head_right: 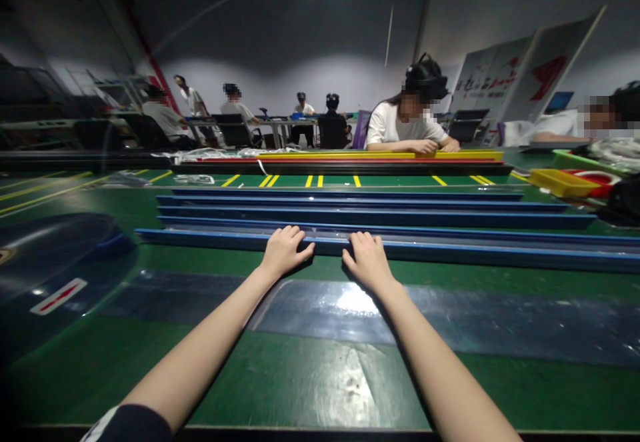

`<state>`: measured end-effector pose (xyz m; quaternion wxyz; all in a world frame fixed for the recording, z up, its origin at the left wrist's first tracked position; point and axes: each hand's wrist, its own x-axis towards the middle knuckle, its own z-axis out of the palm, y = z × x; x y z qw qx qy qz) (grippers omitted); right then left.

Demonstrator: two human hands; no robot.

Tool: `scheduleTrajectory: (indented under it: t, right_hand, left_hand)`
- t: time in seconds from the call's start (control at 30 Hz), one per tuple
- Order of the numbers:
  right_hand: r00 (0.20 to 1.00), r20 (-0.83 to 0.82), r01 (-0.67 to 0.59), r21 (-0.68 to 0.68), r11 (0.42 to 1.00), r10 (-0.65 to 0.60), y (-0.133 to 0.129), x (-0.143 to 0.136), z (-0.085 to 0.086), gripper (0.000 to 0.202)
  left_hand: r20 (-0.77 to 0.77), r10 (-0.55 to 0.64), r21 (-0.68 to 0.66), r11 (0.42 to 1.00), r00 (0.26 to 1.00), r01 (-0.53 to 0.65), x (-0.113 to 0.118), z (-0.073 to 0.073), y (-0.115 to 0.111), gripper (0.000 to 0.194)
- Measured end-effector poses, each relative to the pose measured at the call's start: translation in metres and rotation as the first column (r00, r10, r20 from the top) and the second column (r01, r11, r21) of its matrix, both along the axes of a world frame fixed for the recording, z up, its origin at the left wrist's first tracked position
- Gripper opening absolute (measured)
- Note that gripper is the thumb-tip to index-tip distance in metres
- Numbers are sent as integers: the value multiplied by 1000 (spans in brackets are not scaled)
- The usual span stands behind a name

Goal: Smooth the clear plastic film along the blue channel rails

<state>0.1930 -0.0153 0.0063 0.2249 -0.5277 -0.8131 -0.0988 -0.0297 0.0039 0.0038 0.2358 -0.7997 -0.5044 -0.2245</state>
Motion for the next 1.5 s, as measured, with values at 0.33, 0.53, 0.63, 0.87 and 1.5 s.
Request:
scheduleTrajectory:
  t: [0.33, 0.53, 0.63, 0.87, 1.5]
  right_hand:
    - [995, -61, 71, -48, 996, -73, 4, -5, 0, 15]
    - [995, -53, 81, -53, 995, -84, 5, -6, 1, 15]
    - [995, -55, 79, -57, 995, -82, 4, -6, 2, 15]
    - [995, -54, 75, -50, 996, -78, 4, -5, 2, 15]
    - [997, -46, 57, -66, 996, -60, 5, -4, 1, 16]
  left_hand:
    - [-2, 4, -6, 1000, 1000, -4, 0, 0, -1, 31]
    - [-11, 7, -14, 1000, 1000, -7, 1, 1, 0, 31]
    - [-12, 7, -13, 1000, 1000, -7, 0, 1, 0, 32]
    - [-26, 15, -12, 1000, 1000, -15, -1, 0, 0, 32]
    - [-25, 13, -49, 999, 1000, -14, 0, 2, -1, 33]
